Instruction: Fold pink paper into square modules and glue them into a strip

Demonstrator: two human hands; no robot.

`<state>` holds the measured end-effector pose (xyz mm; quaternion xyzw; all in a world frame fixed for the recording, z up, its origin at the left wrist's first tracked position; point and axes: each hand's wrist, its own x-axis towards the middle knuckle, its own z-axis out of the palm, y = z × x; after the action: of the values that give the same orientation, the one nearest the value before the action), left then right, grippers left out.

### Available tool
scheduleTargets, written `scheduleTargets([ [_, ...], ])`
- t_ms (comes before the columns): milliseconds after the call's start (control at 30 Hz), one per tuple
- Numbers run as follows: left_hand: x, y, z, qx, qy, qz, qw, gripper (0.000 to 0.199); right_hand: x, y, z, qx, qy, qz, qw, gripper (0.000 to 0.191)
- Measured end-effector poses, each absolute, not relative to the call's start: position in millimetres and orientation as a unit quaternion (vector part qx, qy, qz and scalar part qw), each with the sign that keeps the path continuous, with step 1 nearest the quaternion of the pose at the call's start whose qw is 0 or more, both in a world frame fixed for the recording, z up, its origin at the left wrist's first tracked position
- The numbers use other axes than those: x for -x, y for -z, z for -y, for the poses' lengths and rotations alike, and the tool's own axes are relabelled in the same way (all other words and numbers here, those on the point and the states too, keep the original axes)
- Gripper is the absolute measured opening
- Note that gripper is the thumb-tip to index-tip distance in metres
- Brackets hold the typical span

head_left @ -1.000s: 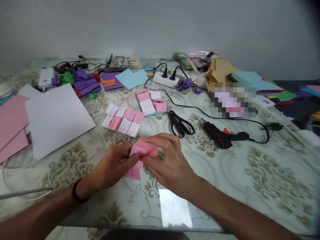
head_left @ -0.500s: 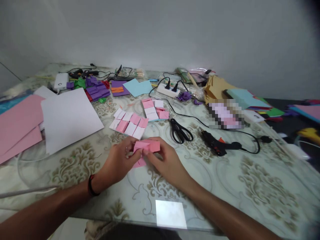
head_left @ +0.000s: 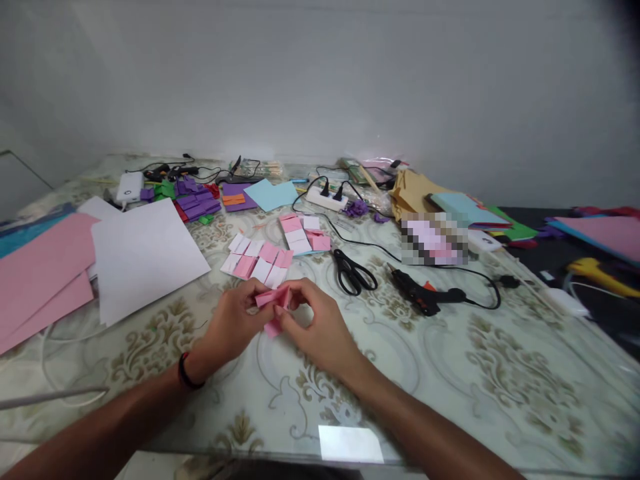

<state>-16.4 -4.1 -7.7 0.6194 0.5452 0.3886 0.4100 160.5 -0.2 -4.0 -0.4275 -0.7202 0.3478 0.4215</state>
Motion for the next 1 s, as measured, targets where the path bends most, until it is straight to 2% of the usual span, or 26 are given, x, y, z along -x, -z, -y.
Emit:
scheduleTargets([
  [167, 11, 7, 9, -0.582, -0.459, -0.524, 0.420, 0.010, -158, 15, 2, 0.431, -0.289, 0.718, 0.464, 0.021],
  [367, 8, 4, 12, -0.568, -0.528, -0.431, 0.460, 0.029, -163, 15, 3, 0.401, -0.247, 0.736, 0.486, 0.010],
  [533, 13, 3, 15, -0.659, -0.483, -0.460, 0.347, 0.018, -168, 12, 5, 0.386, -0.194, 0.748, 0.504, 0.013],
  [633, 14, 1, 16, -0.691, -0.459, -0.480, 0.287, 0.021, -166, 12, 8, 0.384, -0.198, 0.746, 0.506, 0.016],
  [767, 13, -4, 18, -0.711, -0.458, -0.467, 0.257, 0.021, -162, 12, 14, 0.387, -0.212, 0.741, 0.507, 0.022],
  [833, 13, -5, 18, -0.718, -0.457, -0.467, 0.241, 0.020, -161, 12, 17, 0.395, -0.228, 0.731, 0.508, 0.025],
  [1000, 16, -1, 19, -0.749, -0.439, -0.461, 0.183, 0.036, -159, 10, 19, 0.433, -0.334, 0.682, 0.486, 0.029],
])
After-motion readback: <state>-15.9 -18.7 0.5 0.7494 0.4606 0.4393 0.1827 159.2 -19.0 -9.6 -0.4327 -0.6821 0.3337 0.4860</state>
